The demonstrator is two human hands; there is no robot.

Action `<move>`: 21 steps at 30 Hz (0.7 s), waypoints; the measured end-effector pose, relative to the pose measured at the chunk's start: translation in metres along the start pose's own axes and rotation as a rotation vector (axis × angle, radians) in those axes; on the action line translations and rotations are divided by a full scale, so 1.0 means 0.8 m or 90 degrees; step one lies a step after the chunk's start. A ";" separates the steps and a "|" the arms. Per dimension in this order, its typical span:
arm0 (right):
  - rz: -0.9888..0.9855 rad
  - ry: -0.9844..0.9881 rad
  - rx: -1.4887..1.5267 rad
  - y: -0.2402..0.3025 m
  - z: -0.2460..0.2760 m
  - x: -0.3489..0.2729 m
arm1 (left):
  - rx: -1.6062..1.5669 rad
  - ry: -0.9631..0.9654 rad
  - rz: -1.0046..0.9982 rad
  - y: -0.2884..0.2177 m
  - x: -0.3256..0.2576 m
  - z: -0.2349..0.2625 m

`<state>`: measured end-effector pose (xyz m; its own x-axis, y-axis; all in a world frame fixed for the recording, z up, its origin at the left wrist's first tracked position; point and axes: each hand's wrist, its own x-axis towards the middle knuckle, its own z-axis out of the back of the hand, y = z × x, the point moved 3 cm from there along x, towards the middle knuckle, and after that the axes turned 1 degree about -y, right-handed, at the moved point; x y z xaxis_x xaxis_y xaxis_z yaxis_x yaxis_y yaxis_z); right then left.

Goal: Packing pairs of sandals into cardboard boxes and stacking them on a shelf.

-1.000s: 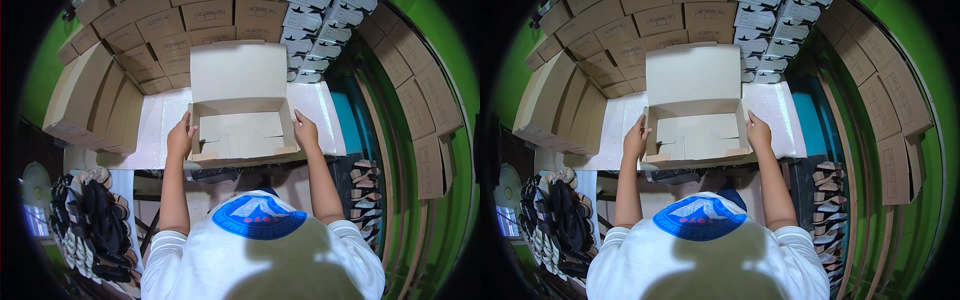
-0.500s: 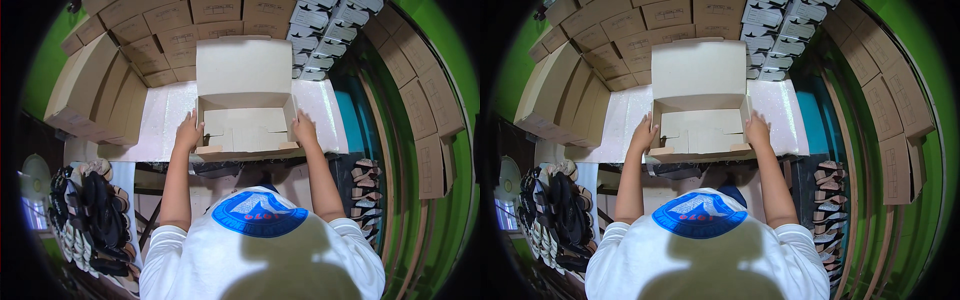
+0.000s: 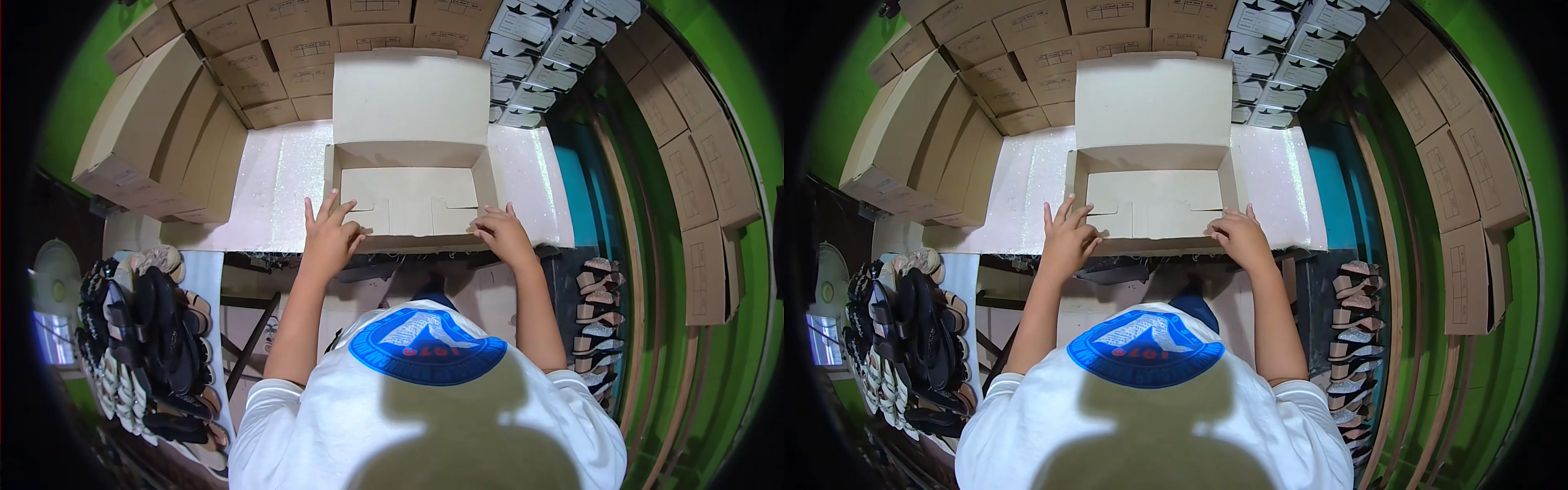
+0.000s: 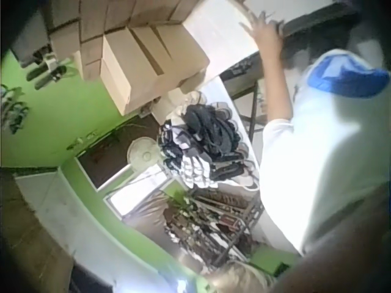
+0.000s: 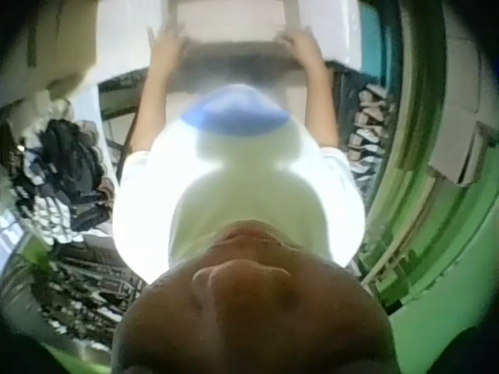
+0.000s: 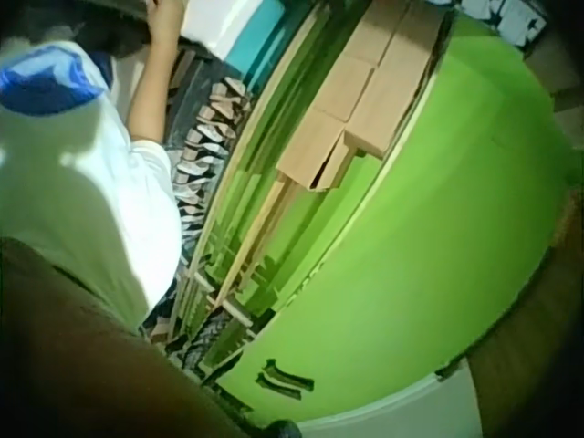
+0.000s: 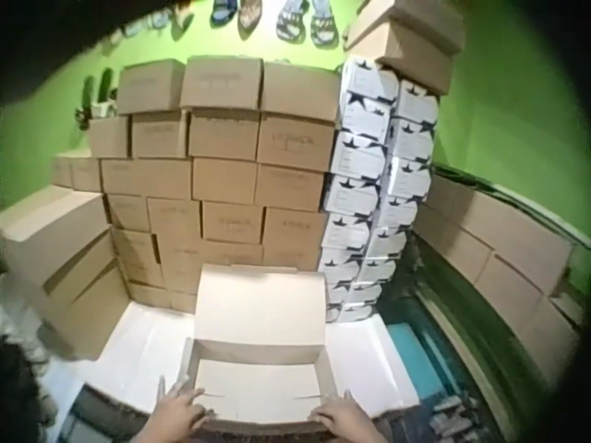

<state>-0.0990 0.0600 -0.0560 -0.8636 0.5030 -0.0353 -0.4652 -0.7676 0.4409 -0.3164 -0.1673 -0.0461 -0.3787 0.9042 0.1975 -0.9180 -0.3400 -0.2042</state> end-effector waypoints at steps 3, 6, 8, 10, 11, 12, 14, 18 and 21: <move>0.068 -0.063 -0.013 0.006 -0.006 -0.012 | -0.064 -0.049 -0.055 0.004 -0.006 -0.015; 0.029 -0.075 0.023 0.008 -0.016 -0.029 | -0.052 -0.050 -0.086 0.009 -0.016 -0.036; 0.035 -0.145 0.087 0.005 -0.023 -0.038 | -0.057 -0.031 -0.070 0.007 -0.019 -0.040; 0.027 -0.155 0.086 0.007 -0.024 -0.042 | -0.063 -0.009 -0.054 0.003 -0.022 -0.038; 0.025 -0.166 0.085 0.008 -0.024 -0.042 | -0.060 -0.023 -0.060 0.002 -0.022 -0.035; 0.020 -0.166 0.085 0.010 -0.026 -0.042 | -0.057 -0.038 -0.066 0.002 -0.022 -0.033; -0.001 -0.174 0.033 0.014 -0.029 -0.039 | -0.061 -0.042 -0.062 0.004 -0.019 -0.036; -0.012 -0.237 0.012 0.008 -0.046 -0.035 | -0.033 -0.012 -0.032 0.002 -0.021 -0.047; 0.010 -0.274 -0.029 0.013 -0.049 -0.043 | -0.002 -0.103 0.023 -0.016 -0.038 -0.042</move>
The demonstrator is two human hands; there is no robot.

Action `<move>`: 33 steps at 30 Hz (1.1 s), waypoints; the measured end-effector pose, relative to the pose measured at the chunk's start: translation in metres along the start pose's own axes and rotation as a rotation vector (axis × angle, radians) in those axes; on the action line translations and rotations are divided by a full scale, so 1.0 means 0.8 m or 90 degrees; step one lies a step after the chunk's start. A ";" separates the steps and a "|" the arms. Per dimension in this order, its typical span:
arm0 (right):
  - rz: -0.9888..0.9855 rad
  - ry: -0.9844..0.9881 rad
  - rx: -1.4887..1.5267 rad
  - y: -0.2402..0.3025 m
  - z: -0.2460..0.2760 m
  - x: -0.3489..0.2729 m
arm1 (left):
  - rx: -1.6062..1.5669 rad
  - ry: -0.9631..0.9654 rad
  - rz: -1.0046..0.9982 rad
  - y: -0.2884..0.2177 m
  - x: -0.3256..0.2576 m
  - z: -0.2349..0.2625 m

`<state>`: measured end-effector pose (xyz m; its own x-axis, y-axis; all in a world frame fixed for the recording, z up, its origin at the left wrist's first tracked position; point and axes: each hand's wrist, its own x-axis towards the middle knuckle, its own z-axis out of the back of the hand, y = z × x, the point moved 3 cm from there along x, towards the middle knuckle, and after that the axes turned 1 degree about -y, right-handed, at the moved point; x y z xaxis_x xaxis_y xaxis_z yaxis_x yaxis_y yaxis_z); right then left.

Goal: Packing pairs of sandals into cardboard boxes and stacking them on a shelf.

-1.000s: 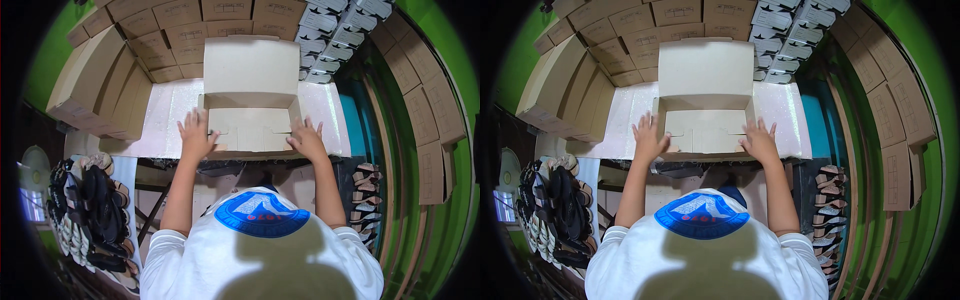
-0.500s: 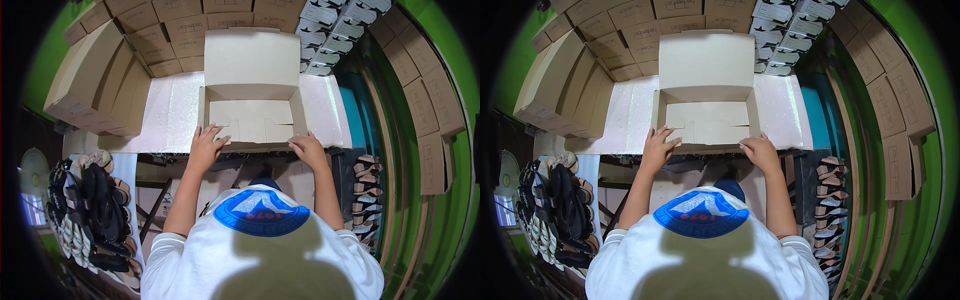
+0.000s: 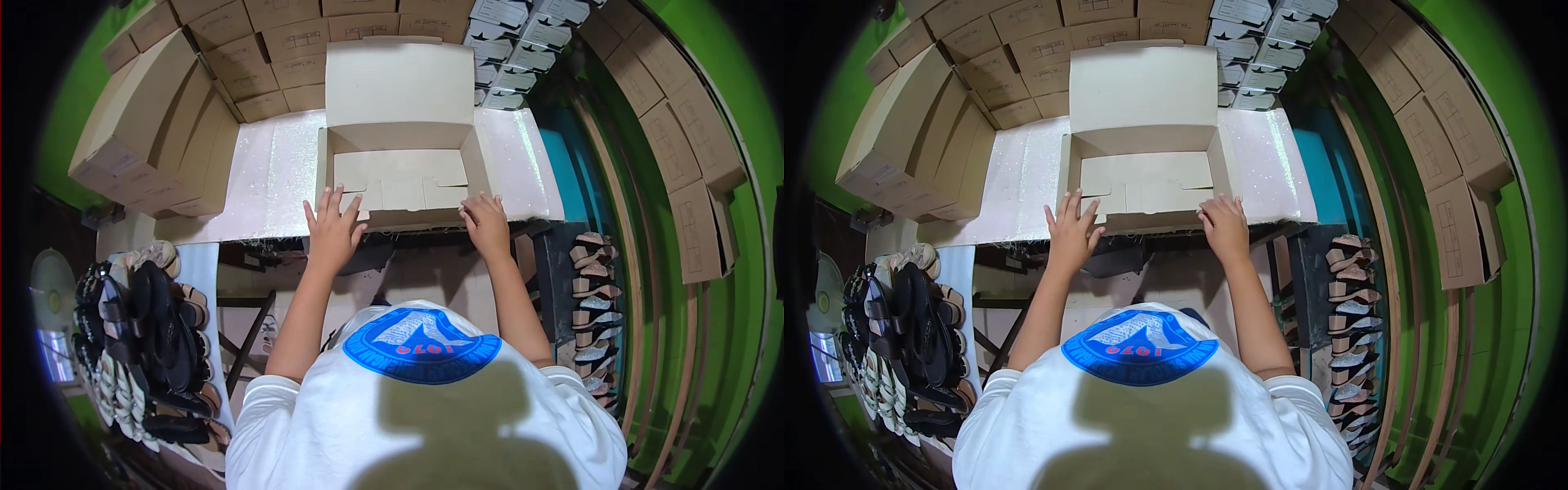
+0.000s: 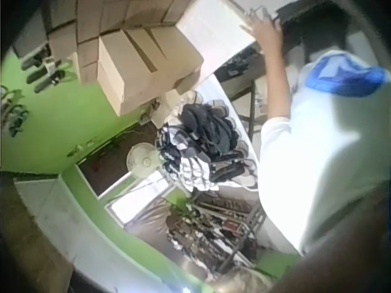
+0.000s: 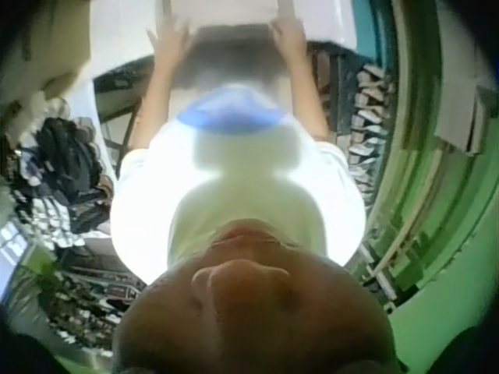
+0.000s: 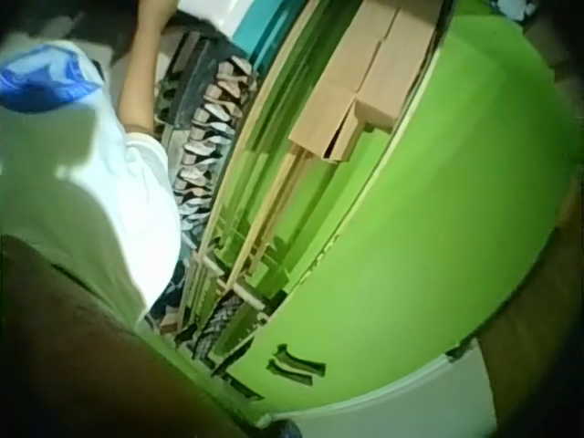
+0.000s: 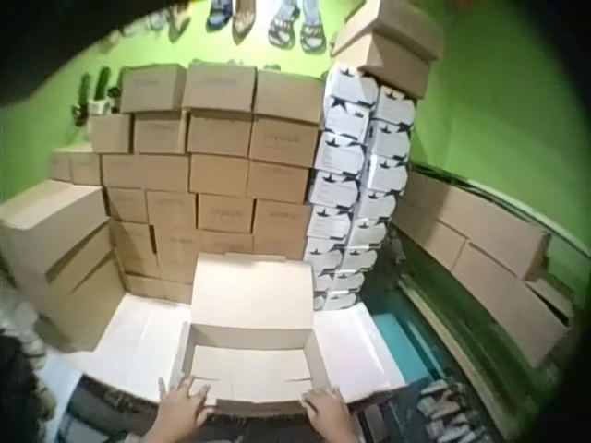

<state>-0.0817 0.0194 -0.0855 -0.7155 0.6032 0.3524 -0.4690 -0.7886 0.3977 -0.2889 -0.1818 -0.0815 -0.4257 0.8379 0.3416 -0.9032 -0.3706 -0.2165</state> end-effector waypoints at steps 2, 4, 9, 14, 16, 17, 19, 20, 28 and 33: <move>0.045 -0.067 -0.045 0.020 0.012 -0.013 | 0.003 -0.023 0.055 -0.011 -0.017 0.008; 0.050 -0.064 -0.061 0.033 0.024 -0.030 | -0.014 -0.026 0.055 -0.021 -0.038 0.012; 0.057 -0.049 -0.062 0.055 0.039 -0.091 | -0.047 0.008 0.026 -0.052 -0.088 0.011; 0.049 0.020 -0.049 0.068 0.034 -0.183 | -0.108 0.050 0.012 -0.093 -0.159 0.022; 0.033 0.065 -0.041 0.073 0.030 -0.227 | -0.124 0.071 0.015 -0.107 -0.201 0.023; 0.028 0.069 -0.037 0.074 0.029 -0.249 | -0.140 0.083 0.019 -0.114 -0.223 0.024; 0.004 0.126 -0.022 0.079 0.023 -0.290 | -0.149 0.104 0.026 -0.120 -0.267 0.027; 0.003 0.127 -0.016 0.084 0.019 -0.309 | -0.144 0.131 0.023 -0.121 -0.290 0.026; -0.009 0.280 0.012 0.154 -0.008 -0.385 | -0.129 0.227 0.046 -0.093 -0.376 0.081; 0.023 0.328 0.015 0.233 -0.044 -0.385 | -0.109 0.213 0.047 -0.040 -0.420 0.131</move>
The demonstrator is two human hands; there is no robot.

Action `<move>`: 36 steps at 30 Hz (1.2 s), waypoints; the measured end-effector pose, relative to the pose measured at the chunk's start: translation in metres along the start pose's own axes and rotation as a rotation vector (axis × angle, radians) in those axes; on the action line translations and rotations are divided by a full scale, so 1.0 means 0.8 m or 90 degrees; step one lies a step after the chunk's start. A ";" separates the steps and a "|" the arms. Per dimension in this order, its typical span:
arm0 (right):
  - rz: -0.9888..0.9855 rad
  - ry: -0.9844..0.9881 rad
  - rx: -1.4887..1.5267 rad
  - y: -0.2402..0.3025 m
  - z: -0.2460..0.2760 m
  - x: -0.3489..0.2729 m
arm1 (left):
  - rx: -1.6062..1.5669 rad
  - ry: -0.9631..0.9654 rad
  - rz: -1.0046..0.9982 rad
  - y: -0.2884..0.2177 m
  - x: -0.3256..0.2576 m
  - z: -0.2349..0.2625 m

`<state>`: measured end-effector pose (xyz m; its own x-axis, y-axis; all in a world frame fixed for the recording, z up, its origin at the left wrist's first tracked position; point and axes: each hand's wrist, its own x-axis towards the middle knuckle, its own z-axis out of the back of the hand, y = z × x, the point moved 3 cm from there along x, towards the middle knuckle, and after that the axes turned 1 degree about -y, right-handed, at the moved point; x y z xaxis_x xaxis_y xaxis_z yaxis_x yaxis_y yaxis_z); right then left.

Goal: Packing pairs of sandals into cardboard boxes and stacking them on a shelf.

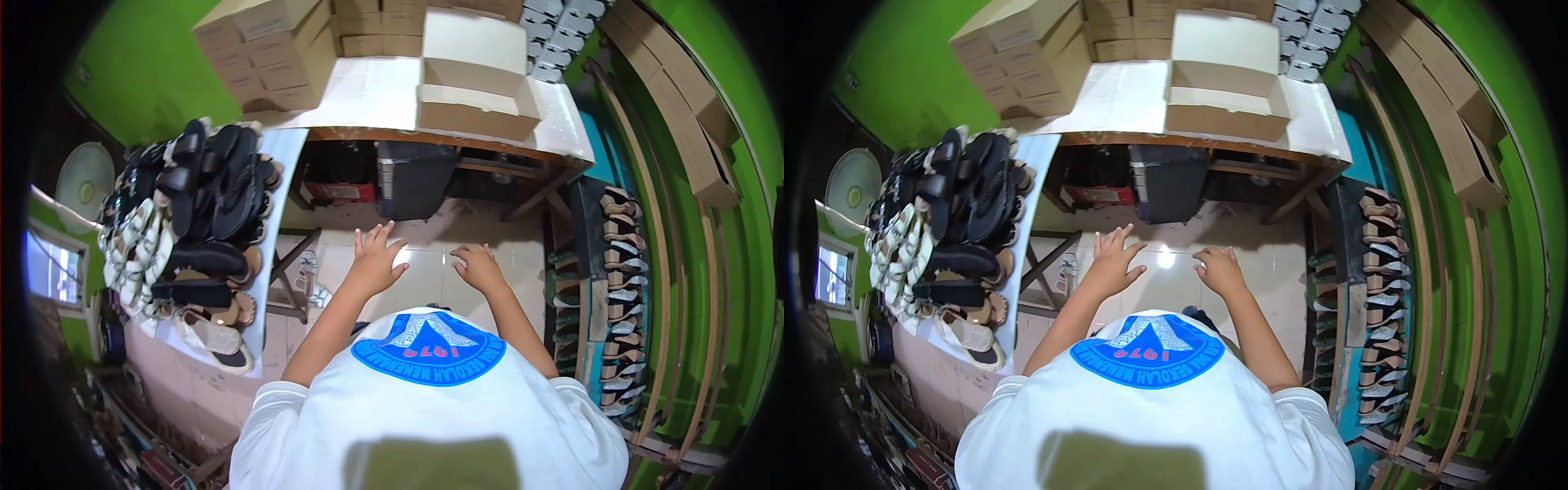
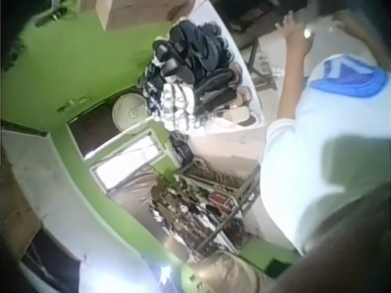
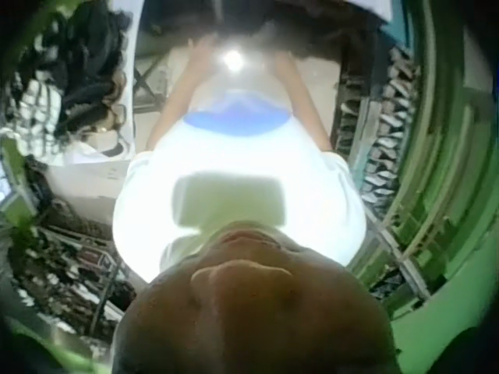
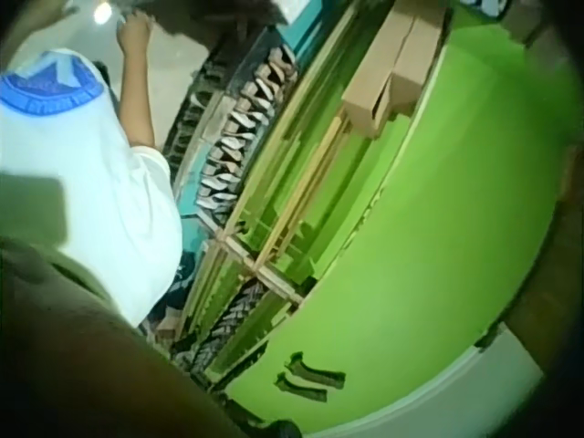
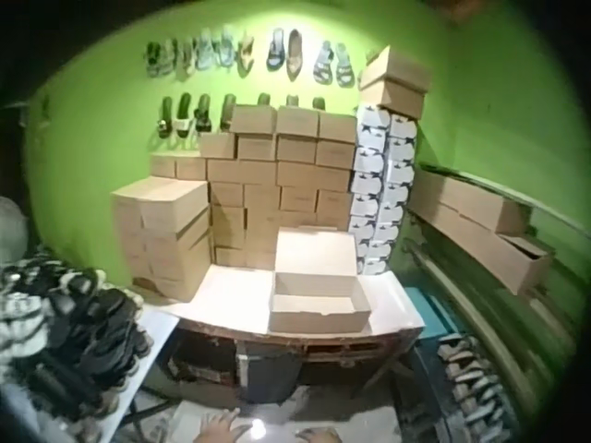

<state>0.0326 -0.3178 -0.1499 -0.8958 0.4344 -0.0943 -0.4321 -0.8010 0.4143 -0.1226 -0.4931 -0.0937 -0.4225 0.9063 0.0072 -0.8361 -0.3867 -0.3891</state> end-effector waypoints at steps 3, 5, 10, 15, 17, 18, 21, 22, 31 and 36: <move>0.041 0.009 0.000 0.068 -0.023 0.018 | 0.000 -0.023 0.010 0.043 -0.049 0.035; 0.073 0.019 0.000 0.123 -0.042 0.029 | -0.008 -0.041 0.036 0.076 -0.089 0.064; 0.213 0.069 0.094 0.260 -0.087 0.049 | 0.016 -0.111 0.106 0.153 -0.180 0.155; 0.312 0.032 0.041 0.376 -0.092 0.077 | 0.099 -0.248 0.170 0.245 -0.221 0.233; 0.330 0.019 0.041 0.413 -0.082 0.094 | 0.148 -0.263 0.190 0.285 -0.222 0.257; 0.352 0.007 0.041 0.430 -0.078 0.104 | 0.176 -0.273 0.195 0.308 -0.221 0.265; 0.377 0.000 0.052 0.471 -0.070 0.140 | 0.257 -0.265 0.260 0.371 -0.207 0.283; 0.378 -0.002 0.048 0.483 -0.064 0.149 | 0.255 -0.269 0.259 0.383 -0.201 0.289; 0.394 -0.158 -0.070 0.590 -0.046 0.229 | 0.348 -0.261 0.330 0.458 -0.150 0.331; 0.325 -0.178 -0.171 0.639 -0.062 0.256 | 0.346 -0.214 0.372 0.479 -0.143 0.336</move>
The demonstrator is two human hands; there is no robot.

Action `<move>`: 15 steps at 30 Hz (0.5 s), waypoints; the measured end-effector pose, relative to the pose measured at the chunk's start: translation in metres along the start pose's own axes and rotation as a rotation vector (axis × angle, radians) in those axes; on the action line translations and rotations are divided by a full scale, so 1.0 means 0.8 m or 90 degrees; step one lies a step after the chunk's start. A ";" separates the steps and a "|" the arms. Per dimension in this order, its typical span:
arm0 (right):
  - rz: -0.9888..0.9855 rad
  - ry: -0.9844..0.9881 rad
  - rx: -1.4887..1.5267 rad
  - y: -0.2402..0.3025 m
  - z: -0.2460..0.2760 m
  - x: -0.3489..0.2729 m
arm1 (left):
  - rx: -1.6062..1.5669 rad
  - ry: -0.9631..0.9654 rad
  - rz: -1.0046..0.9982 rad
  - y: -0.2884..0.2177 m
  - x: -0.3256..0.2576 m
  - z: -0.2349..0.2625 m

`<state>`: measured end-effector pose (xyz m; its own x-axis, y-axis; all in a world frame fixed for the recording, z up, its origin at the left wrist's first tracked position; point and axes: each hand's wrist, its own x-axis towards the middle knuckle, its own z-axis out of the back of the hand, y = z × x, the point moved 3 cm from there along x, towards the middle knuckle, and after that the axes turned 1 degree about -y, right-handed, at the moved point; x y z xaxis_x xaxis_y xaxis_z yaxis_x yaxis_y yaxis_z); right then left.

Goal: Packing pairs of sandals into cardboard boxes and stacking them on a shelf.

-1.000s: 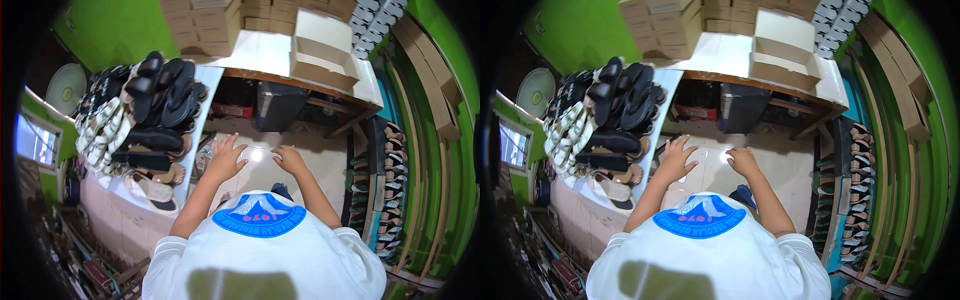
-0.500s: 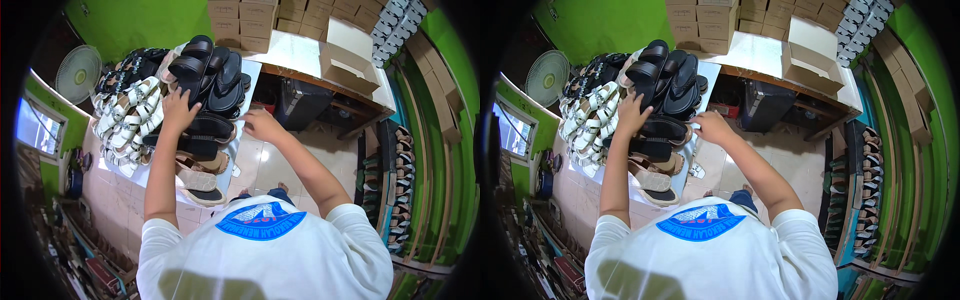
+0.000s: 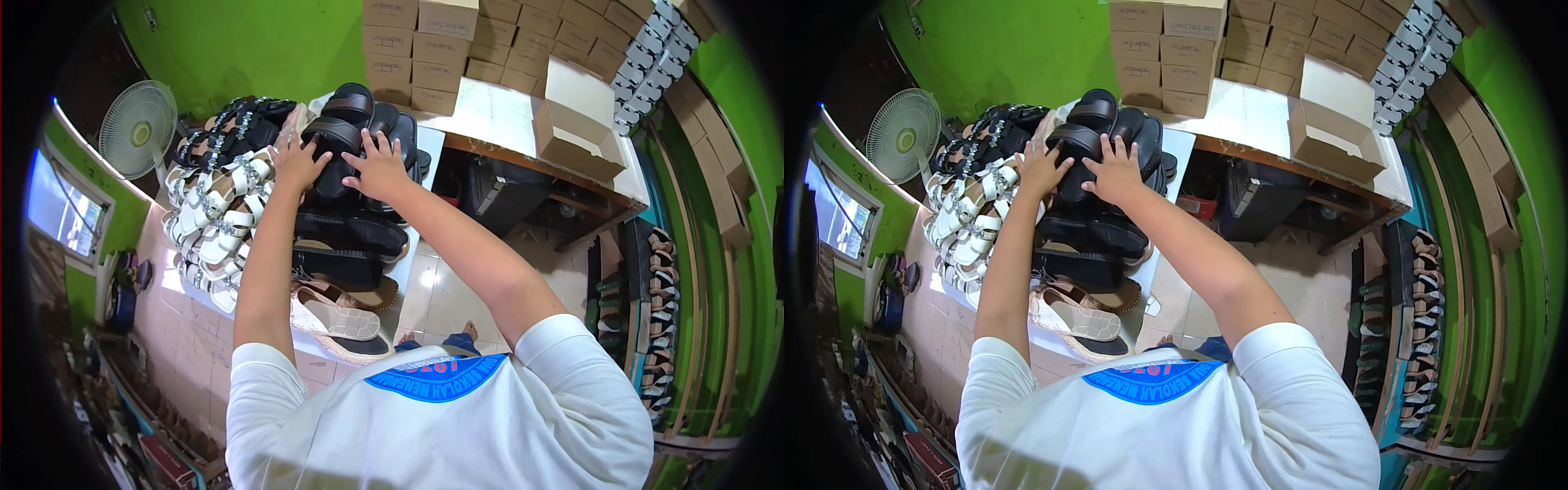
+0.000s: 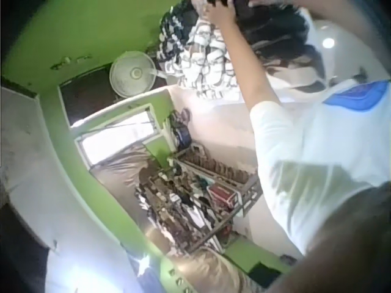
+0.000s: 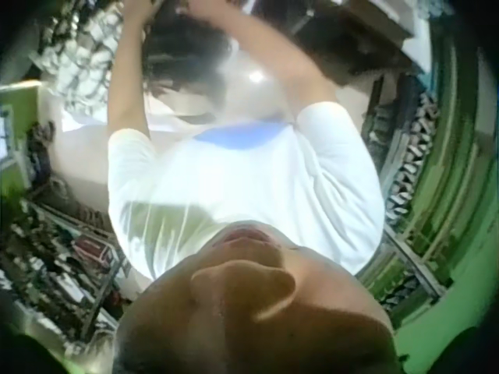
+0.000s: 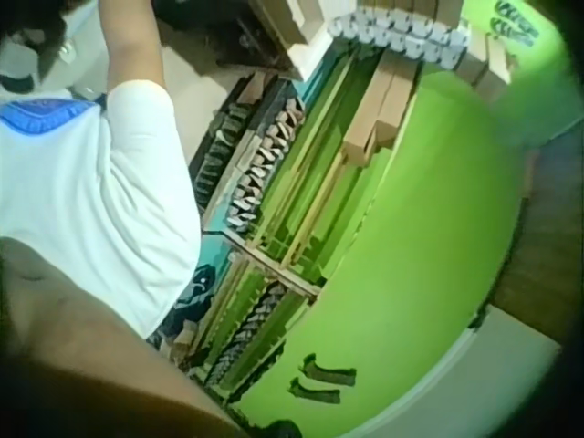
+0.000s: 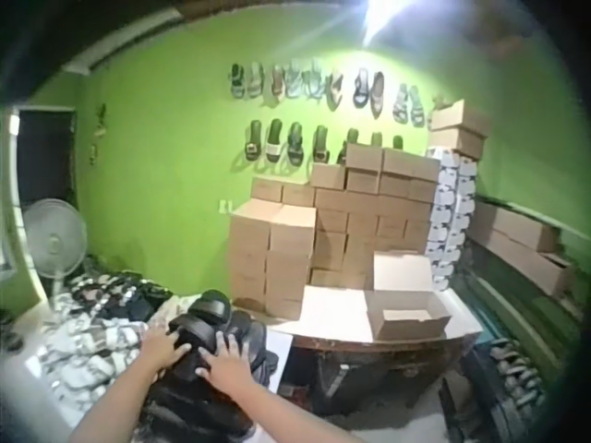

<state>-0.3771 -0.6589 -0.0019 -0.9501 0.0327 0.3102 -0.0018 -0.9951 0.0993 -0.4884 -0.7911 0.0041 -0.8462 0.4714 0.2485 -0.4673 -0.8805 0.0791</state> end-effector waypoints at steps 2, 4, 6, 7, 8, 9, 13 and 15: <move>0.001 0.016 -0.003 0.008 -0.009 0.010 | 0.001 0.014 -0.012 0.003 0.004 -0.009; -0.053 -0.001 -0.065 0.011 -0.017 0.016 | -0.002 -0.011 -0.028 0.003 0.005 -0.011; -0.043 -0.012 -0.040 0.014 -0.022 0.017 | -0.034 -0.080 -0.065 0.002 0.005 -0.010; -0.058 -0.015 -0.050 0.016 -0.024 0.018 | -0.048 -0.134 -0.086 0.003 0.002 -0.010; -0.075 -0.019 -0.058 0.016 -0.025 0.018 | -0.046 -0.133 -0.083 0.005 0.000 -0.012; -0.080 -0.027 -0.038 0.014 -0.024 0.018 | -0.053 -0.184 -0.109 0.003 -0.003 -0.008; -0.039 -0.151 0.010 -0.010 -0.022 0.005 | -0.063 -0.312 -0.159 -0.014 -0.014 0.001; -0.030 -0.160 0.016 -0.026 -0.022 -0.009 | -0.069 -0.384 -0.188 -0.032 -0.023 0.013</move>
<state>-0.3757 -0.6400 -0.0226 -0.8415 0.1047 0.5301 -0.0335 -0.9893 0.1422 -0.4581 -0.7776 0.0077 -0.4025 0.5537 0.7290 -0.7066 -0.6942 0.1371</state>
